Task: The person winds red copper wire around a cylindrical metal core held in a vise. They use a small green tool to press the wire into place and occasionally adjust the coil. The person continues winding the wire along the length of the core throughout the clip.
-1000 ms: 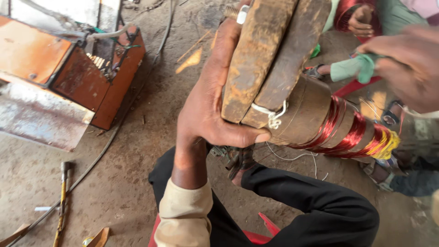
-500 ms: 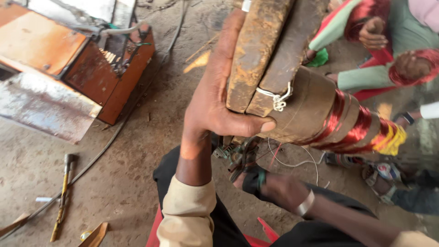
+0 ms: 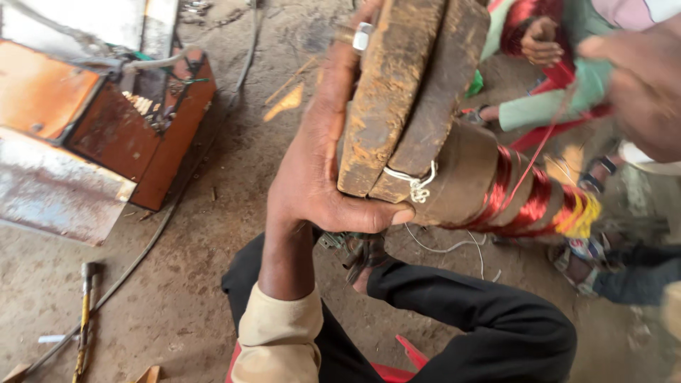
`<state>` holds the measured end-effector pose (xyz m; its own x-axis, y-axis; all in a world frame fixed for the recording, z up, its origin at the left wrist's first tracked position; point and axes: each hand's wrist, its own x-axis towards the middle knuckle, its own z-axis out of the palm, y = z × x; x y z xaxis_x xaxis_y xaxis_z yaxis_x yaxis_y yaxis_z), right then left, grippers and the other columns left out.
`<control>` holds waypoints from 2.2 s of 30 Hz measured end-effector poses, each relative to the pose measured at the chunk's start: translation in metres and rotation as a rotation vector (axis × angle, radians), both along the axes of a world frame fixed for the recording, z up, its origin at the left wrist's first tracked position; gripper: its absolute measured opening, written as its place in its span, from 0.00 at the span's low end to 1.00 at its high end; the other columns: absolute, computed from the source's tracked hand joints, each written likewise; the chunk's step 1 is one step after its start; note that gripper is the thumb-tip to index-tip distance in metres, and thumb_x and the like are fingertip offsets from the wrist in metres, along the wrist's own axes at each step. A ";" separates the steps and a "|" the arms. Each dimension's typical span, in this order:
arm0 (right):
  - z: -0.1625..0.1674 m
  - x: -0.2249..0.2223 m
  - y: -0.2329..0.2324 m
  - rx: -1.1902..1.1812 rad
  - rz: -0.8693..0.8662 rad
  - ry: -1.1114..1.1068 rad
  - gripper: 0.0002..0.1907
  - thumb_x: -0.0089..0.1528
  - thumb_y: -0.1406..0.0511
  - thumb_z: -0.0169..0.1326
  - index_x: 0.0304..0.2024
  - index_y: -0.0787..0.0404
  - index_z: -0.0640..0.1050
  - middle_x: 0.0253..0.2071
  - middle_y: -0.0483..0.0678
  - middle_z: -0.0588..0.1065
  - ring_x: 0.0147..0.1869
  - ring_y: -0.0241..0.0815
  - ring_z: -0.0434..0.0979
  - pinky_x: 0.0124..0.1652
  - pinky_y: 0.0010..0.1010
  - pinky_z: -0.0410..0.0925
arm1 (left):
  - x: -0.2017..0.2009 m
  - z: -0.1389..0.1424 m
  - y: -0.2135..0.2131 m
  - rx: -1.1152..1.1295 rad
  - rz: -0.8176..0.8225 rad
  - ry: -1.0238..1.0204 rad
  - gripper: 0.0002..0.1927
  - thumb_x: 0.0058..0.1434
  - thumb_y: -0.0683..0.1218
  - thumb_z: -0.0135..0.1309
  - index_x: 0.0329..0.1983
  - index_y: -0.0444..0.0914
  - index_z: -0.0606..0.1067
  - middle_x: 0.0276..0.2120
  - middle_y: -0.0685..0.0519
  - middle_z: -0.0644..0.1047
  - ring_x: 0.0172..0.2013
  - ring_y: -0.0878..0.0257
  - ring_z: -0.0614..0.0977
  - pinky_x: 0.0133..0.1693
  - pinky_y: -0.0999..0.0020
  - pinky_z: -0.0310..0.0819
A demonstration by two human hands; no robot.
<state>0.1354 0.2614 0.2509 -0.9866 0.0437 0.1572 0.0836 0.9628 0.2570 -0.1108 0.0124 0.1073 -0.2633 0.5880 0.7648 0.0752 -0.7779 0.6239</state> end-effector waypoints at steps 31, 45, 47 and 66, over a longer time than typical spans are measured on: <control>-0.084 -0.005 0.028 -0.222 0.062 -0.005 0.12 0.66 0.67 0.51 0.52 0.63 0.75 0.37 0.54 0.74 0.37 0.46 0.75 0.37 0.38 0.68 | -0.013 -0.006 -0.003 0.006 0.041 0.087 0.62 0.40 0.52 0.73 0.76 0.35 0.54 0.73 0.50 0.58 0.72 0.60 0.61 0.73 0.68 0.49; -0.155 0.101 -0.184 -0.303 0.415 -0.050 0.08 0.47 0.66 0.62 0.28 0.58 0.76 0.26 0.43 0.70 0.27 0.41 0.69 0.26 0.35 0.64 | -0.004 -0.011 -0.001 -0.062 -0.185 -0.293 0.68 0.45 0.43 0.75 0.80 0.35 0.41 0.73 0.50 0.61 0.69 0.63 0.63 0.70 0.70 0.52; -0.090 0.099 -0.166 -0.065 0.377 0.051 0.07 0.52 0.65 0.59 0.32 0.58 0.76 0.27 0.43 0.70 0.28 0.40 0.69 0.28 0.34 0.64 | -0.005 -0.010 0.004 0.022 -0.117 -0.151 0.65 0.46 0.41 0.75 0.79 0.39 0.45 0.72 0.55 0.62 0.69 0.69 0.65 0.71 0.74 0.54; -0.266 0.051 -0.169 -0.587 0.053 -0.529 0.09 0.57 0.63 0.59 0.35 0.59 0.75 0.27 0.47 0.72 0.29 0.48 0.73 0.29 0.40 0.67 | -0.008 -0.002 -0.001 -0.056 -0.235 -0.282 0.68 0.46 0.44 0.77 0.80 0.35 0.42 0.71 0.48 0.61 0.69 0.58 0.64 0.71 0.67 0.53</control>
